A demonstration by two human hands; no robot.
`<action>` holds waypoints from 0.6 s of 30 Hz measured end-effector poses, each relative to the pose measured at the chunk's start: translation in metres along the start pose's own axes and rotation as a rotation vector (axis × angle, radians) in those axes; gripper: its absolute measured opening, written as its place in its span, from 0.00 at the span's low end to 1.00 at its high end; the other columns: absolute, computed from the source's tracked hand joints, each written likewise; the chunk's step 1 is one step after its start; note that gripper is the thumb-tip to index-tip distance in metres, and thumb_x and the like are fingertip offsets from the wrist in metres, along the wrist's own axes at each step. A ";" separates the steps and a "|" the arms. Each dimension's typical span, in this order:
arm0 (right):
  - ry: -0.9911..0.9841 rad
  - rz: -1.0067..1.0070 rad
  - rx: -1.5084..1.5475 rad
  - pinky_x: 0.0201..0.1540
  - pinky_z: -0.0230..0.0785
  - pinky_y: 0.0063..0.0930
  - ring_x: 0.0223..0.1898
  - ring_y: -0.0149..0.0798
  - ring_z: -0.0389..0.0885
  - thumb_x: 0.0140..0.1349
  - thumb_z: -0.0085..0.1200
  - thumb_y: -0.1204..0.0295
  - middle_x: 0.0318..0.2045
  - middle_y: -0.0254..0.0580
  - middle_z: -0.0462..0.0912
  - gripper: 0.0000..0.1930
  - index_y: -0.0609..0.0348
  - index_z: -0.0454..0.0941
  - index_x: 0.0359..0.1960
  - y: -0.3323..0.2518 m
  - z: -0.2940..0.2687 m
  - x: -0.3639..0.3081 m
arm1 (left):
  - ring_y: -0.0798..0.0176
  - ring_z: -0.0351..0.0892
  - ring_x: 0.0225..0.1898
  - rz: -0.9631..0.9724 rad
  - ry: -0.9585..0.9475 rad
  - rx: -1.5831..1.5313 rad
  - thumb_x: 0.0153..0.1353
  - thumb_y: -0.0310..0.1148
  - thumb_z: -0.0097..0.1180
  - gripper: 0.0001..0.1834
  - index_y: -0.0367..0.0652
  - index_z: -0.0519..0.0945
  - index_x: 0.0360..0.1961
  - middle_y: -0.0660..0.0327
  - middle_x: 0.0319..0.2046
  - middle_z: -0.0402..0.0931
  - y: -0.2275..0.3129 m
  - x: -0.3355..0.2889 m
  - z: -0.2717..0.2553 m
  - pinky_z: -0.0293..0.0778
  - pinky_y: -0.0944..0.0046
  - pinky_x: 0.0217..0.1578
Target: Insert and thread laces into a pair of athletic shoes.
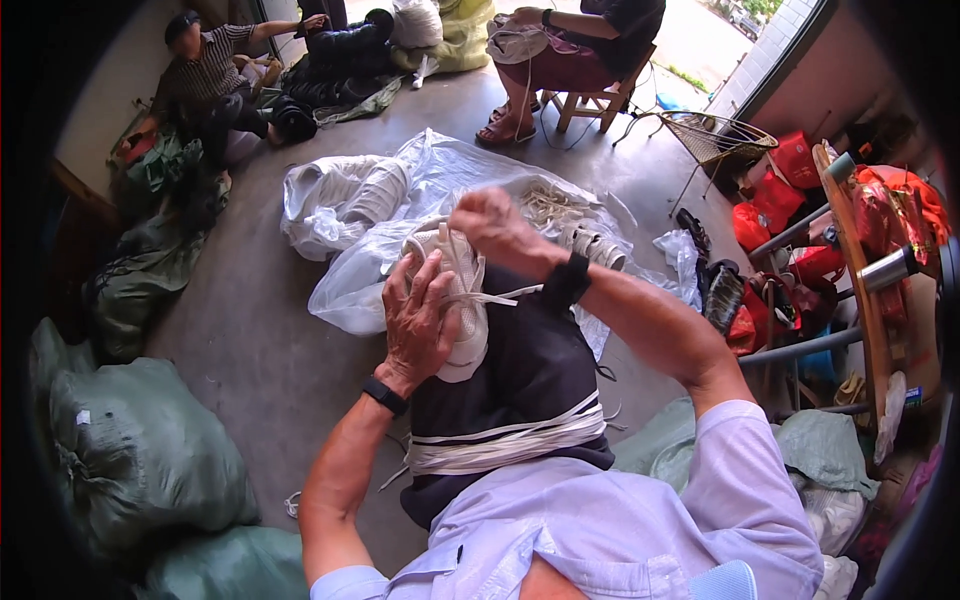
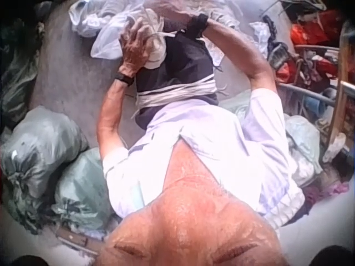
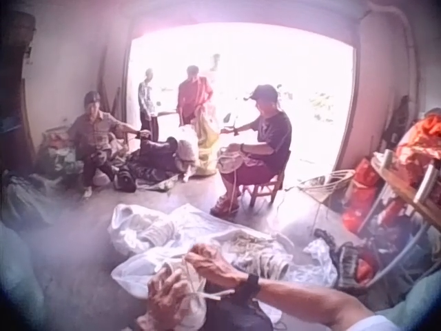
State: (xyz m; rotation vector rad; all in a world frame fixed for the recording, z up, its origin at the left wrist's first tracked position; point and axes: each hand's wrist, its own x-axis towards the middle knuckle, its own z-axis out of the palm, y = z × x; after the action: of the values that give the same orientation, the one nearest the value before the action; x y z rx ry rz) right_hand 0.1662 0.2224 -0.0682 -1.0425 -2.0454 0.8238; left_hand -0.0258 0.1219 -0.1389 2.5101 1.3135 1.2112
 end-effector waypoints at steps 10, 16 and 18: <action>-0.029 0.201 0.866 0.16 0.62 0.25 0.15 0.30 0.73 0.72 0.53 0.70 0.22 0.41 0.80 0.13 0.68 0.76 0.32 -0.086 -0.068 0.012 | 0.43 0.58 0.70 -0.248 -0.012 -0.145 0.52 0.31 0.69 0.08 0.49 0.87 0.35 0.58 0.66 0.70 0.008 0.017 0.007 0.51 0.46 0.71; 0.112 -0.151 0.678 0.21 0.52 0.21 0.17 0.22 0.63 0.73 0.53 0.72 0.21 0.28 0.72 0.08 0.62 0.78 0.34 -0.094 -0.183 0.035 | 0.42 0.58 0.70 -0.199 0.031 -0.159 0.52 0.28 0.71 0.08 0.48 0.86 0.34 0.53 0.66 0.68 0.008 0.016 0.011 0.54 0.45 0.70; 0.199 -0.189 0.728 0.26 0.58 0.20 0.21 0.24 0.63 0.74 0.53 0.69 0.23 0.27 0.70 0.07 0.58 0.75 0.38 -0.099 -0.248 0.043 | 0.41 0.59 0.70 -0.176 0.067 -0.156 0.52 0.27 0.72 0.08 0.46 0.86 0.34 0.51 0.66 0.68 0.009 0.015 0.011 0.55 0.45 0.69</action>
State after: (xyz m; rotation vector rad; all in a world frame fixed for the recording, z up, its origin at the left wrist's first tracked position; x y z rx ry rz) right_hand 0.3036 0.2672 0.1608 -0.4870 -1.4564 1.1807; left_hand -0.0069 0.1299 -0.1339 2.2161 1.3633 1.3124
